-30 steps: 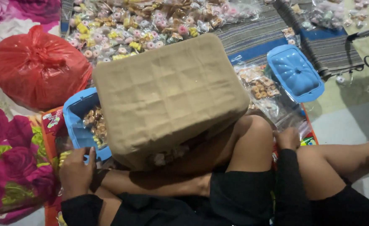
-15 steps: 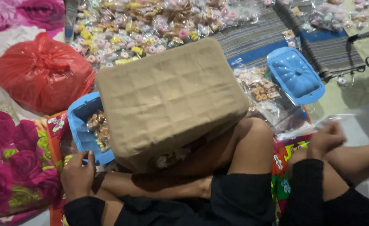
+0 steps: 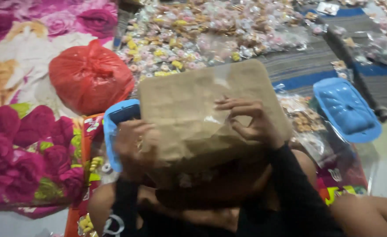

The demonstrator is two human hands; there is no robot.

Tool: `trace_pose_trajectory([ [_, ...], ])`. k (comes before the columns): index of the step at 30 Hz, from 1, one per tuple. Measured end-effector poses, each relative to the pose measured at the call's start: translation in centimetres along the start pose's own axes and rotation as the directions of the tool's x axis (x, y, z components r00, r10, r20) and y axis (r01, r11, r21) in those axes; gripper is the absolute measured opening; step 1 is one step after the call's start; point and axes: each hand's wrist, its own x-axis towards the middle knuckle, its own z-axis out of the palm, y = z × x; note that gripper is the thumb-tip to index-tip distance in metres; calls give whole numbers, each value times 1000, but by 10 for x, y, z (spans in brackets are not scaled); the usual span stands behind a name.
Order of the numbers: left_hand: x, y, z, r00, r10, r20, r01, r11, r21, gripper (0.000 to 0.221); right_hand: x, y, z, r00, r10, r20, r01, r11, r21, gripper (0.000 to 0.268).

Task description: The person places small ring-shaped cookies into plastic bags and seals them by hand on a floor mat workspace.

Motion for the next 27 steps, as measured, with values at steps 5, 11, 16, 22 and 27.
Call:
trace_pose_trajectory([
  [5, 28, 55, 31, 914, 251, 320, -232, 968, -96, 63, 14, -4, 24, 968, 164, 188, -199, 963, 181, 19],
  [11, 1, 40, 61, 891, 183, 415, -257, 958, 129, 55, 12, -5, 19, 969, 172, 179, -211, 951, 225, 48],
  [16, 6, 64, 46, 878, 196, 436, -274, 953, 125, 27, 1, 20, 23, 990, 141, 30, -142, 990, 19, 45],
  [22, -5, 66, 55, 893, 200, 404, -276, 951, 139, 9, -6, 18, 18, 960, 69, -272, -106, 987, -125, 49],
  [27, 0, 66, 59, 922, 164, 350, -242, 951, 192, 14, -20, 10, 21, 927, 106, -361, -151, 984, -98, 46],
])
